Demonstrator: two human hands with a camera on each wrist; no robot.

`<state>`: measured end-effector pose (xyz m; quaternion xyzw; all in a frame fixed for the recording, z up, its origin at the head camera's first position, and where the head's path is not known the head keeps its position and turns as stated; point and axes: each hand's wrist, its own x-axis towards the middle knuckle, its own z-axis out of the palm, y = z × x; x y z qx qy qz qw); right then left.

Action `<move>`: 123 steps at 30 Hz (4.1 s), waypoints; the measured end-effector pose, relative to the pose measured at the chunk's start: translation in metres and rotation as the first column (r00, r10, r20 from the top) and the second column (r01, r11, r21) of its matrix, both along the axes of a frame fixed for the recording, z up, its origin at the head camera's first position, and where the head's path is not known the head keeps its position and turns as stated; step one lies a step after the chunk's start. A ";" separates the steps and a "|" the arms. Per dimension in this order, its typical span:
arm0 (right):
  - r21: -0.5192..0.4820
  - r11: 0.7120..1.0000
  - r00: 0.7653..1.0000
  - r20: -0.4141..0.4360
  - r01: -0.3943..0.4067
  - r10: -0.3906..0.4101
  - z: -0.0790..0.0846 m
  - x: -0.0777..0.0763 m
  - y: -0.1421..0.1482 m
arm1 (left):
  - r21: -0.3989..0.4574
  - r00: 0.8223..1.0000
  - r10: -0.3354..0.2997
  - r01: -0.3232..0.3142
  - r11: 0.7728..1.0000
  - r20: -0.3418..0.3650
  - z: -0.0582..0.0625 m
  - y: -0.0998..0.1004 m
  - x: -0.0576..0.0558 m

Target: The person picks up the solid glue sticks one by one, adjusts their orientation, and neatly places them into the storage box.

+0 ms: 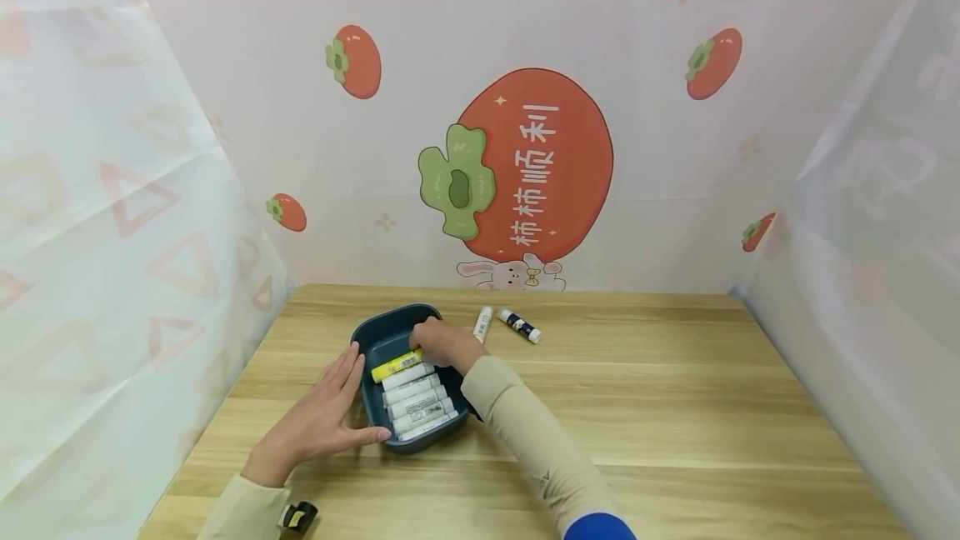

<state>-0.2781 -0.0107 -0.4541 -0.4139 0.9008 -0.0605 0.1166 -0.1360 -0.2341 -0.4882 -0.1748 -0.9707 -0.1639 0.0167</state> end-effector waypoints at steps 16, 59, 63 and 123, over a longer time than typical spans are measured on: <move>-0.046 0.999 0.997 0.078 0.026 -0.022 0.023 0.003 0.014 | 0.018 1.000 -0.005 0.005 1.000 0.007 -0.001 0.000 0.000; -0.357 0.597 0.679 0.171 0.718 -0.714 -0.038 -0.001 0.072 | 0.005 1.000 0.006 -0.006 1.000 0.012 -0.002 -0.001 0.001; -0.353 0.602 0.681 0.165 0.716 -0.714 -0.041 -0.002 0.072 | 0.001 1.000 0.002 -0.002 1.000 0.010 -0.001 -0.001 0.001; -0.733 0.497 0.885 0.405 0.464 -0.229 -0.007 -0.027 0.111 | 0.021 1.000 -0.005 0.004 1.000 0.019 0.003 0.000 0.003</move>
